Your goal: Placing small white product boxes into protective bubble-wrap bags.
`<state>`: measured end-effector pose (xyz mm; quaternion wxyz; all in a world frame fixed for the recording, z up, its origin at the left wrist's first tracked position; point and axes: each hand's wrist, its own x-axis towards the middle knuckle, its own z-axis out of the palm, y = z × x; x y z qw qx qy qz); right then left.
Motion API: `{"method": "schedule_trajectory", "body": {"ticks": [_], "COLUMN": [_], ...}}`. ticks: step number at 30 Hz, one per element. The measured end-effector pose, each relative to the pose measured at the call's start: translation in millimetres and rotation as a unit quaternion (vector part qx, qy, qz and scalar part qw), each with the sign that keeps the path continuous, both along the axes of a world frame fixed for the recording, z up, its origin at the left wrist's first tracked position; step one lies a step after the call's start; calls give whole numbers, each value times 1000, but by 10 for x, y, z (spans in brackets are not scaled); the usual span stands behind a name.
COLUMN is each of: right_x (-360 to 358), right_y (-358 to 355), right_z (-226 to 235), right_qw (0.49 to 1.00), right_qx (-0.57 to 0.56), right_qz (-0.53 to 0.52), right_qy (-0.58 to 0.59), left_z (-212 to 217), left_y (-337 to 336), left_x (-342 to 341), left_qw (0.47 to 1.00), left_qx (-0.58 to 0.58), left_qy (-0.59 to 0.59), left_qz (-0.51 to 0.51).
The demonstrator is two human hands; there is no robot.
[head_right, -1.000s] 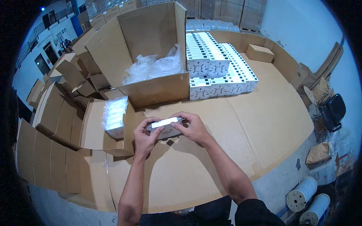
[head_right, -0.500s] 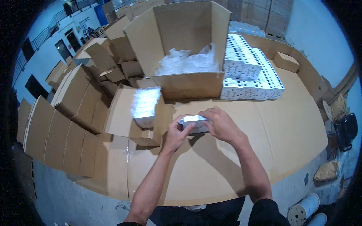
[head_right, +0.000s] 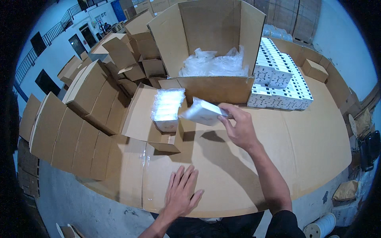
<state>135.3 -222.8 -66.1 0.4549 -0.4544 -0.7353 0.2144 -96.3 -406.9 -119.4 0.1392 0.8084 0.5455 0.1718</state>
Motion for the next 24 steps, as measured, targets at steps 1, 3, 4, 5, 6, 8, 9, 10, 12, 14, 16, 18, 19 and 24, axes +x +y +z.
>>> {"method": "schedule_trajectory", "body": {"ticks": [1,3,4,5,6,8,9,10,12,14,16,18,19,24], "right_x": [-84,-293,-387,-470,-574,-746,-796,-833,-877,-853,-860,-902,-914,-1037], "right_y": [12,50,106,133,158,171,178,192,226,240,261,298,307,287], "right_z": [-14,-42,-99,-111,-115,-97,-88,-80,-35,92,192,244,271,303], "right_qw": [1000,981,966,966,961,957,957,966,979,987,988,982,982,974], "right_qx": [-1,-31,-39,-39,-50,-68,-68,-64,-35,-15,5,34,33,67], "right_qz": [0,52,89,88,110,134,133,142,151,150,150,173,174,161], "right_qy": [0,187,239,240,247,249,249,206,132,48,-35,-60,-60,-146], "left_z": [22,5,-19,-33,-42,-62,-62,-60,-56,-53,-46,-52,-64,-59], "left_y": [-111,-214,-238,-245,-242,-213,-211,-209,-205,-203,-200,-199,-196,-192], "left_x": [-22,-39,-38,-33,-36,-35,-35,-36,-40,-47,-49,-53,-50,-49], "left_qw": [1000,1000,999,999,999,998,998,998,998,998,998,998,998,997], "left_qx": [-1,-2,6,14,13,30,30,29,28,30,28,27,25,20], "left_qy": [2,5,-10,-25,-25,-28,-28,-30,-33,-39,-39,-39,-48,-59], "left_qz": [12,25,35,44,45,39,38,38,37,35,36,37,40,44]}}
